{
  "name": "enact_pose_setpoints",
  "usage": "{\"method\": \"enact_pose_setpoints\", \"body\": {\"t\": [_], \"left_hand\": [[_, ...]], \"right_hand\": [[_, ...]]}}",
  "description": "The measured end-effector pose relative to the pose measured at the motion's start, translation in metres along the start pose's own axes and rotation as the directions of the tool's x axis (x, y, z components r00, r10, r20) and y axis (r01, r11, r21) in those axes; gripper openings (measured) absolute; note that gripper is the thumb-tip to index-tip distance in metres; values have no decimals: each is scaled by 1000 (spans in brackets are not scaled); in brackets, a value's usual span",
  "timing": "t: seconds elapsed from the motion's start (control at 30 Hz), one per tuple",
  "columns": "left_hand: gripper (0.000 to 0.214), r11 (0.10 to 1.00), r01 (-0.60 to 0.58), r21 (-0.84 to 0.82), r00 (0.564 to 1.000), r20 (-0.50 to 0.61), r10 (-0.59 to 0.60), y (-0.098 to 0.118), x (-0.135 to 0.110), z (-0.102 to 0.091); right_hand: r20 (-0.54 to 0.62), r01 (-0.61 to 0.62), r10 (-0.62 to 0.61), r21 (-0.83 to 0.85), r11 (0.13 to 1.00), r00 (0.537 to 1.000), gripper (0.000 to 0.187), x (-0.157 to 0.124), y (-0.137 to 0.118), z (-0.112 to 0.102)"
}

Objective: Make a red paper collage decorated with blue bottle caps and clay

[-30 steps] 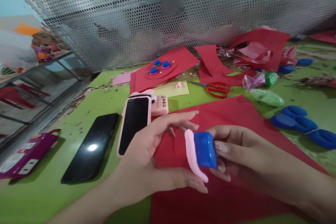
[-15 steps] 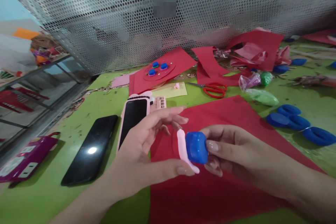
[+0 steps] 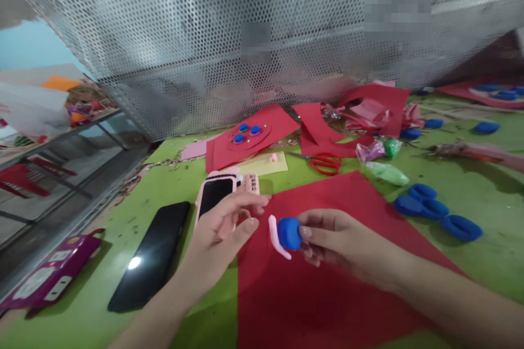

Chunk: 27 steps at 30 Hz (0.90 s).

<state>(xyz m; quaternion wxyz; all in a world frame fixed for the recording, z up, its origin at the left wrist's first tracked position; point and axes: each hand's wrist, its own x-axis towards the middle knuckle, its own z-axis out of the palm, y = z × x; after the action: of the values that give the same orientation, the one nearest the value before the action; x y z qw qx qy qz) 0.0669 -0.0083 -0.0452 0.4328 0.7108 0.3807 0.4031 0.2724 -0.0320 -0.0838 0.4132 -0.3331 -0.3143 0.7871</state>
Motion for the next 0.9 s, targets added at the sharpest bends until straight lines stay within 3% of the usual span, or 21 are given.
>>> {"method": "enact_pose_setpoints", "body": {"t": [0.2, 0.33, 0.5, 0.73, 0.9], "left_hand": [[21, 970, 14, 244, 994, -106, 12, 1, -5, 4], [26, 887, -110, 448, 984, -76, 161, 0, -10, 7], [27, 816, -243, 524, 956, -11, 292, 1, -9, 12], [28, 820, -209, 532, 971, 17, 237, 0, -11, 14], [30, 910, -57, 411, 998, -13, 69, 1, -13, 13]], "right_hand": [[-25, 37, -39, -79, 996, 999, 39, 9, -3, -3], [-24, 46, -48, -82, 996, 999, 42, 8, -6, -2], [-8, 52, -53, -84, 995, 999, 38, 6, -7, 0], [8, 51, -51, -120, 991, 999, 37, 4, -6, -1], [31, 83, -79, -181, 980, 996, 36, 5, -6, -2]]}}
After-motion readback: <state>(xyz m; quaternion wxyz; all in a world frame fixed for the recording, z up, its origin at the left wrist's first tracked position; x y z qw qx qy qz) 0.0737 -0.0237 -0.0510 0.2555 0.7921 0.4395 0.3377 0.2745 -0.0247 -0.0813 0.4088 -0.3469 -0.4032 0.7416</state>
